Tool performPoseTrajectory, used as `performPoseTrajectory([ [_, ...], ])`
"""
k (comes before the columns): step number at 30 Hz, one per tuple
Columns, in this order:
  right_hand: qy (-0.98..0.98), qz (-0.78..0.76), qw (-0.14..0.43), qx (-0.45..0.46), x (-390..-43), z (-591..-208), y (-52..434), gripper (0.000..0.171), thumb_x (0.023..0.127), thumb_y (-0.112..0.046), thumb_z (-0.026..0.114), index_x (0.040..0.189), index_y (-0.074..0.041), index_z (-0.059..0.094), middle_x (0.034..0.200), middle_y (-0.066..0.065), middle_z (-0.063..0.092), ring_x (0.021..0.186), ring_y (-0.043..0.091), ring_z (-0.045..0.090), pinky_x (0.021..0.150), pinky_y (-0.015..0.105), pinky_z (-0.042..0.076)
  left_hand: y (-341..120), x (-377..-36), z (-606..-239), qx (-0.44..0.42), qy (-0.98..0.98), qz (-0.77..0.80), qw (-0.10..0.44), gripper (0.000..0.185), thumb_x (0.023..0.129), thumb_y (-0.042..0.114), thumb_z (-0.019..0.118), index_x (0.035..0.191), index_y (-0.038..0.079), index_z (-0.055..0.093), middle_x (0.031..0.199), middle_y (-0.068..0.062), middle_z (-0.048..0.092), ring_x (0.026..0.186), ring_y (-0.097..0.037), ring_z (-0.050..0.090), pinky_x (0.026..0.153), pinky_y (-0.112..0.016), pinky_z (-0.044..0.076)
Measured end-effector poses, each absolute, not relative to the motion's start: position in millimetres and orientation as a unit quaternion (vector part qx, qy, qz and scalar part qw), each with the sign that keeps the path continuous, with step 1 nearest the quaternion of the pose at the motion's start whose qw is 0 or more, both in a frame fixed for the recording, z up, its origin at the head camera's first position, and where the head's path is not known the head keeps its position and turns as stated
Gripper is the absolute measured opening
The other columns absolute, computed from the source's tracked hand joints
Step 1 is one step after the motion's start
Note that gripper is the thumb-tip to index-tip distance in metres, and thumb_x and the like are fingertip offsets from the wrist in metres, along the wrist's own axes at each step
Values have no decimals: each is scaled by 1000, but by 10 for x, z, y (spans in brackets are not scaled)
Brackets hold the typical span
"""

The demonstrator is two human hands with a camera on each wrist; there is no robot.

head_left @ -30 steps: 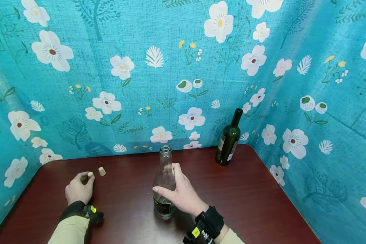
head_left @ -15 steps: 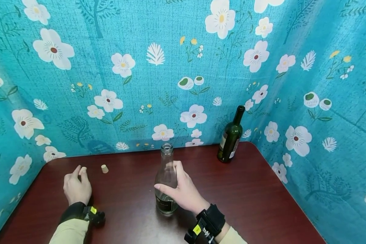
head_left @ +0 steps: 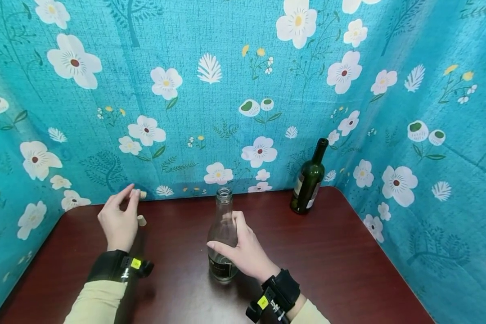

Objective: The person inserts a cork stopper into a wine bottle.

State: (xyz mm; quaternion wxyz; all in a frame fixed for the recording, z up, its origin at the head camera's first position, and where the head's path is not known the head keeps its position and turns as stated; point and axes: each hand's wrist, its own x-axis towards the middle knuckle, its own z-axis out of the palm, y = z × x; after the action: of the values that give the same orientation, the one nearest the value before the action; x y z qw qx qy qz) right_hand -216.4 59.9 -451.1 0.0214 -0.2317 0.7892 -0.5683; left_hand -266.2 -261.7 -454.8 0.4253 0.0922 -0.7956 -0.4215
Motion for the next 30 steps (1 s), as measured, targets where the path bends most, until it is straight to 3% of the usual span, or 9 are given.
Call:
performPoseTrajectory([
  [3, 788, -571, 21, -231, -2168, -4507, 596, 62, 89, -47, 79, 135, -35, 39, 126, -10, 59, 110, 10, 62, 88, 36, 55, -2452, -2651, -4343, 59, -793, -437, 421, 37, 99, 28, 70, 135, 18, 69, 110, -8, 71, 101, -17, 65, 84, -14, 45],
  [7, 786, -573, 15, -231, -2171, -4506, 592, 62, 88, -47, 79, 135, -36, 39, 125, -10, 60, 111, 9, 62, 89, 37, 54, -2280, -2633, -4138, 25, -792, -444, 418, 37, 96, 28, 74, 127, 9, 70, 114, -6, 71, 108, -21, 68, 93, -16, 48],
  [15, 790, -567, 0, -234, -2170, -4524, 590, 63, 88, -49, 79, 135, -35, 40, 124, -11, 60, 112, 8, 61, 90, 38, 53, -1966, -2543, -3837, -82, -774, -443, 445, 29, 94, 15, 77, 122, 12, 76, 112, 0, 74, 108, -11, 68, 93, -18, 48],
  [23, 792, -560, -9, -242, -2156, -4510, 590, 62, 89, -50, 77, 135, -33, 40, 126, -11, 59, 114, 8, 59, 92, 39, 51, -1571, -2394, -3544, -212, -739, -436, 468, 33, 91, -6, 72, 124, 1, 72, 114, -11, 70, 102, -22, 67, 94, -26, 51],
  [30, 787, -566, -6, -244, -2153, -4517, 593, 62, 90, -46, 78, 136, -31, 39, 129, -11, 58, 118, 8, 57, 95, 41, 50, -1240, -2148, -3230, -275, -724, -443, 452, 32, 90, -7, 73, 121, 1, 73, 113, -9, 70, 101, -22, 69, 91, -27, 53],
])
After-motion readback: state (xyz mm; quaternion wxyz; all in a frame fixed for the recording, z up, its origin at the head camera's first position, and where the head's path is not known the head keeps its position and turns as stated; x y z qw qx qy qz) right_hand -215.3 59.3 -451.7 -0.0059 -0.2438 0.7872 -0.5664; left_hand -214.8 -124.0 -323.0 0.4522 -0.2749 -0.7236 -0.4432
